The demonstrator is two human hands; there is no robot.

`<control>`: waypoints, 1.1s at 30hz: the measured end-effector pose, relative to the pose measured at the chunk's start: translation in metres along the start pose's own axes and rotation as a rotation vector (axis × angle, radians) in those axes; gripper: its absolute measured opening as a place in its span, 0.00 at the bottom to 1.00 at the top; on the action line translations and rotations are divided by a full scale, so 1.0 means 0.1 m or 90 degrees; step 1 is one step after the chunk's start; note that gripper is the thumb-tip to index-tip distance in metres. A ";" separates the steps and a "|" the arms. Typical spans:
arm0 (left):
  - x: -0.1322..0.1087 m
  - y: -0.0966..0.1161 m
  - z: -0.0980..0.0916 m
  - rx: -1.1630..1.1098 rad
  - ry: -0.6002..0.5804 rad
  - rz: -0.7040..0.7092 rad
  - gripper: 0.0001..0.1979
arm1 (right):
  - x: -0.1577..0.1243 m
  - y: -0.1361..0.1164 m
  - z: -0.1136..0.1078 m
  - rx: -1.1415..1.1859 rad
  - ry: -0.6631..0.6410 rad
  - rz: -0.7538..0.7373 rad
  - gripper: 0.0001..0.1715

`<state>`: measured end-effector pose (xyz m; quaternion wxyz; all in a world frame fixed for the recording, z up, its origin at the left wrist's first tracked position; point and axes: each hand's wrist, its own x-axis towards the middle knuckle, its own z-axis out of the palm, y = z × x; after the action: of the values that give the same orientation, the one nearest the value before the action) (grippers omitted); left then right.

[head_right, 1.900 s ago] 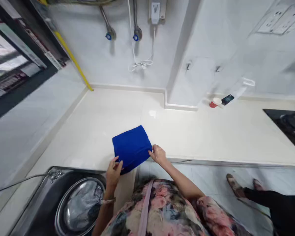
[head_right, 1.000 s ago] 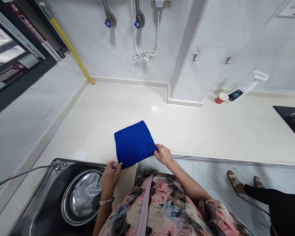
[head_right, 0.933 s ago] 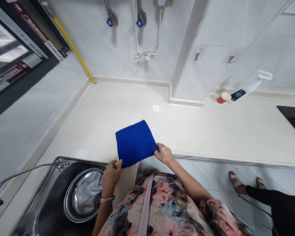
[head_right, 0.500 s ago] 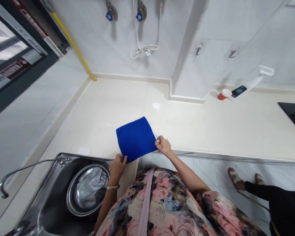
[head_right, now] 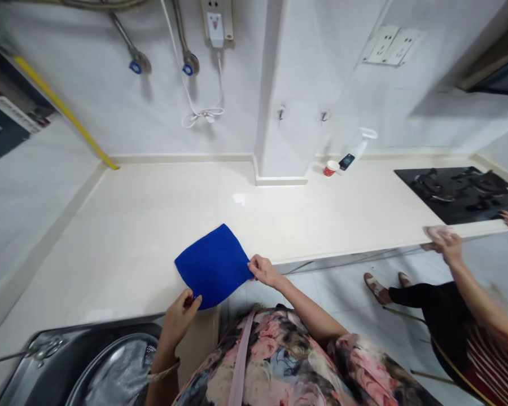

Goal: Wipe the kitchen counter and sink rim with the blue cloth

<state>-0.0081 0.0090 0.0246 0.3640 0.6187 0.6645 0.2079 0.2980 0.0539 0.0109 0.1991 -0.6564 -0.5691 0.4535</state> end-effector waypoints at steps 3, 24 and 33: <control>-0.11 0.16 -0.07 -0.112 -0.059 0.013 0.20 | -0.25 0.06 -0.13 0.095 0.076 -0.053 0.18; 1.05 1.76 0.01 -0.419 0.095 0.157 0.27 | 0.41 -0.41 -1.68 0.366 0.525 -0.165 0.25; 1.33 0.90 0.83 -0.038 -0.080 -0.006 0.18 | 0.05 0.72 -0.87 0.228 0.342 0.098 0.27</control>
<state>0.1180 0.1376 0.0059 0.4244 0.6163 0.6365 0.1868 0.4096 0.0612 -0.0028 0.4192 -0.7481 -0.3562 0.3710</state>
